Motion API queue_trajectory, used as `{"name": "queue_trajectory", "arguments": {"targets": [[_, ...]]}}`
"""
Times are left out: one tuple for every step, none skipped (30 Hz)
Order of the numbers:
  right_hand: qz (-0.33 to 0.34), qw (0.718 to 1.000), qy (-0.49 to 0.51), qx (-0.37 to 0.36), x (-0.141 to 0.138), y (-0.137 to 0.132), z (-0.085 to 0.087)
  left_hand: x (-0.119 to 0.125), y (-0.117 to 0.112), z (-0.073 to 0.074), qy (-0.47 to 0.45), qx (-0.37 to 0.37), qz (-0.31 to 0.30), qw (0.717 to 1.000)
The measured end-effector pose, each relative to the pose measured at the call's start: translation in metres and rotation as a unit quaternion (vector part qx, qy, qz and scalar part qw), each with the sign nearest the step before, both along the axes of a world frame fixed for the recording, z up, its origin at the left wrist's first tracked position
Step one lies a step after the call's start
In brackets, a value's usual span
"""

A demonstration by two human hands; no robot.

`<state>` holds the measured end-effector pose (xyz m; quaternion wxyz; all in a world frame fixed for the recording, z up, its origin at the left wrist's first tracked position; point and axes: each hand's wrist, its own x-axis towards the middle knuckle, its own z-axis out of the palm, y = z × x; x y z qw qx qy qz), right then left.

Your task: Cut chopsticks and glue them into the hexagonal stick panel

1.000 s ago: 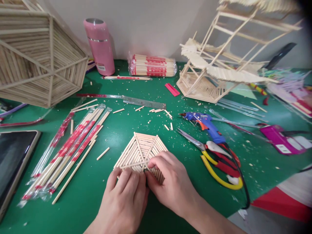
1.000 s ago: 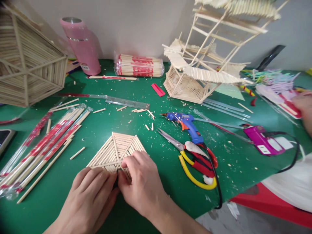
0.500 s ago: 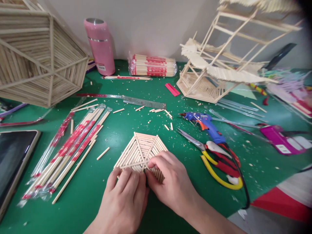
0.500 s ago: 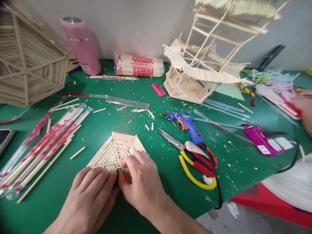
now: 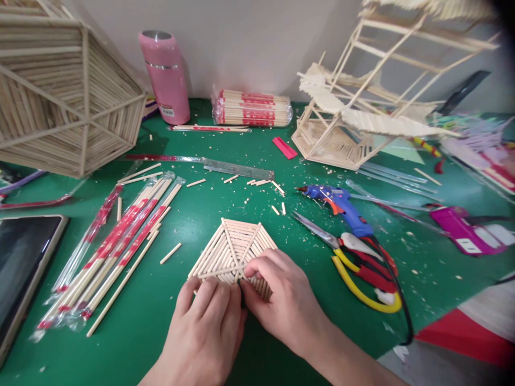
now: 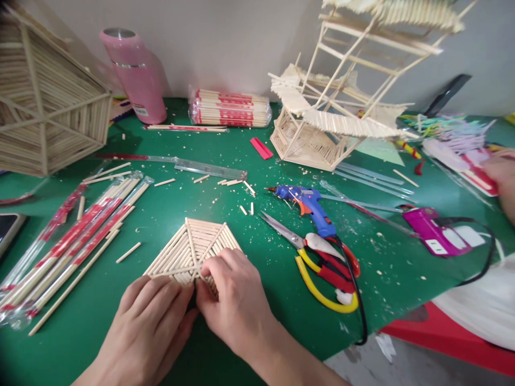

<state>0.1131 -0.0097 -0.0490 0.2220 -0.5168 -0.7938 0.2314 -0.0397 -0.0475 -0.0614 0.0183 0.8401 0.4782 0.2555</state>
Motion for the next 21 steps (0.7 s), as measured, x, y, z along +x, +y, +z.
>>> {"name": "queue_trajectory", "arguments": {"targets": [[0.001,1.000,0.001,-0.001,0.0000,0.0001,0.0003,-0.0003,-0.0002,-0.0003,-0.001,-0.001,0.000,1.000],[0.003,1.000,0.001,-0.002,0.0000,0.0000,0.0007,-0.0007,-0.0005,-0.0006,0.000,-0.002,-0.001,1.000],[0.005,1.000,0.001,-0.004,0.0000,-0.0001,0.0011,-0.0011,-0.0009,-0.0009,0.003,-0.006,-0.003,1.000],[0.006,1.000,0.000,-0.005,0.0001,-0.0003,0.0016,-0.0014,-0.0012,-0.0011,0.007,-0.010,-0.007,1.000],[0.006,1.000,0.000,-0.005,0.0001,-0.0005,0.0019,-0.0017,-0.0015,-0.0011,0.011,-0.015,-0.011,1.000],[0.006,1.000,0.000,-0.005,0.0001,-0.0008,0.0021,-0.0018,-0.0017,-0.0011,0.012,-0.019,-0.012,1.000],[0.005,1.000,0.000,-0.005,0.0001,-0.0010,0.0022,-0.0018,-0.0018,-0.0010,0.011,-0.021,-0.012,1.000],[0.004,1.000,0.000,-0.004,0.0001,-0.0013,0.0021,-0.0017,-0.0017,-0.0008,0.007,-0.021,-0.011,1.000],[0.003,1.000,0.000,-0.004,0.0000,-0.0015,0.0018,-0.0015,-0.0015,-0.0007,0.003,-0.019,-0.011,1.000],[0.002,1.000,0.001,-0.004,0.0000,-0.0018,0.0014,-0.0011,-0.0012,-0.0005,0.000,-0.015,-0.009,1.000],[0.001,1.000,0.001,-0.003,0.0000,-0.0020,0.0009,-0.0007,-0.0009,-0.0003,-0.002,-0.010,-0.008,1.000],[0.000,1.000,0.002,-0.002,0.0000,-0.0021,0.0005,-0.0003,-0.0006,-0.0002,-0.004,-0.005,-0.007,1.000],[-0.001,1.000,0.003,-0.002,0.0001,-0.0022,0.0000,0.0001,-0.0005,-0.0001,-0.005,-0.004,-0.005,1.000],[-0.001,1.000,0.004,-0.001,0.0001,-0.0022,-0.0004,0.0004,-0.0005,0.0000,-0.006,-0.005,-0.004,1.000],[-0.001,1.000,0.005,-0.001,0.0001,-0.0022,-0.0007,0.0007,-0.0006,0.0000,-0.007,-0.006,-0.003,1.000],[-0.001,1.000,0.005,0.000,0.0001,-0.0021,-0.0009,0.0009,-0.0008,-0.0001,-0.007,-0.007,-0.003,1.000],[-0.001,1.000,0.005,0.000,0.0001,-0.0020,-0.0010,0.0010,-0.0009,-0.0002,-0.008,-0.007,-0.003,1.000],[-0.002,1.000,0.004,0.001,0.0001,-0.0018,-0.0010,0.0011,-0.0010,-0.0003,-0.008,-0.005,-0.003,1.000],[-0.002,1.000,0.003,0.001,0.0000,-0.0017,-0.0009,0.0011,-0.0010,-0.0004,-0.008,-0.002,-0.003,1.000],[-0.001,1.000,0.003,0.001,0.0000,-0.0017,-0.0007,0.0011,-0.0008,-0.0005,-0.008,0.002,-0.003,1.000],[0.000,1.000,0.004,0.002,0.0000,-0.0017,-0.0006,0.0010,-0.0006,-0.0006,-0.006,0.004,-0.004,1.000]]}}
